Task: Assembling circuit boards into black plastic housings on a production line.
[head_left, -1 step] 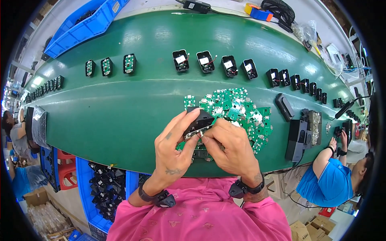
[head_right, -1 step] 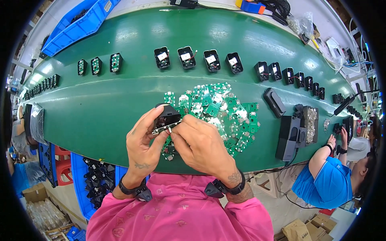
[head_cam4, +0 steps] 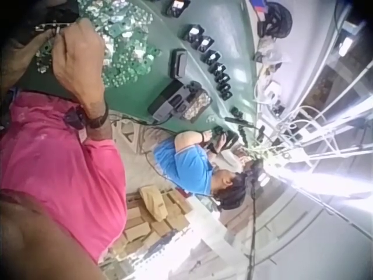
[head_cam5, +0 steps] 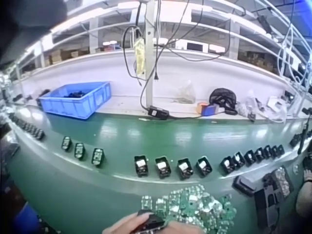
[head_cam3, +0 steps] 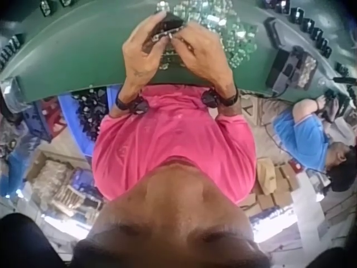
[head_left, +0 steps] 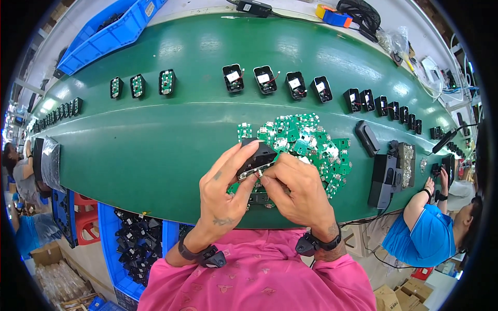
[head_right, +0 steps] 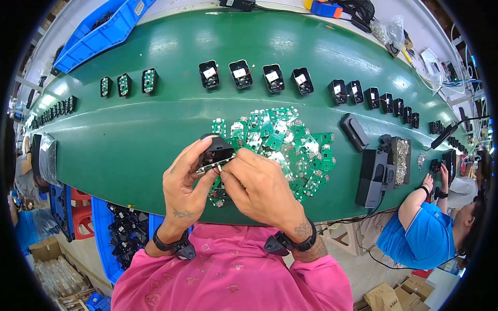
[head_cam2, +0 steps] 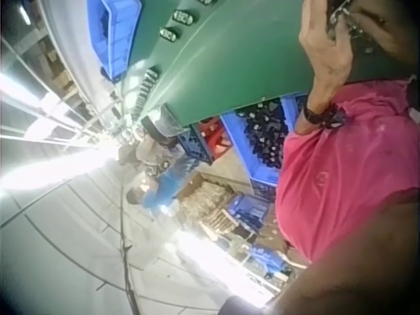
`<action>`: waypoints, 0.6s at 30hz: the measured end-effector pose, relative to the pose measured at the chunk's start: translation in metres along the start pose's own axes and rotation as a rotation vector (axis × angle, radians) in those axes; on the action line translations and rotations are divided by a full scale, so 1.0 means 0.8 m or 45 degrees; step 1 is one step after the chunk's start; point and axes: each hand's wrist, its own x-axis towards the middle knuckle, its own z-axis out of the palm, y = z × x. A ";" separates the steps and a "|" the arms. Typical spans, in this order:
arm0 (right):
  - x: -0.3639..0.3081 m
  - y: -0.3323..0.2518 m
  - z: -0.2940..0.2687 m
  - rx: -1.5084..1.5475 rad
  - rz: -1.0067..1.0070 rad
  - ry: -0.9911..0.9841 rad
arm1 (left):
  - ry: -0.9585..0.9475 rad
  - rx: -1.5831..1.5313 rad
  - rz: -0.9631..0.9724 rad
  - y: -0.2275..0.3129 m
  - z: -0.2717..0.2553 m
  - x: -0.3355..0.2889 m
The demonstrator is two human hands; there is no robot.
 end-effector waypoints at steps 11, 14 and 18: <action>-0.002 0.001 0.013 -0.119 0.012 0.009 | 0.005 0.384 0.194 0.004 0.006 -0.004; -0.007 0.006 0.024 -0.151 0.019 0.036 | 0.061 0.470 0.219 -0.003 0.009 -0.010; -0.015 0.009 0.033 -0.178 0.055 0.113 | 0.029 0.321 0.055 -0.006 0.005 -0.007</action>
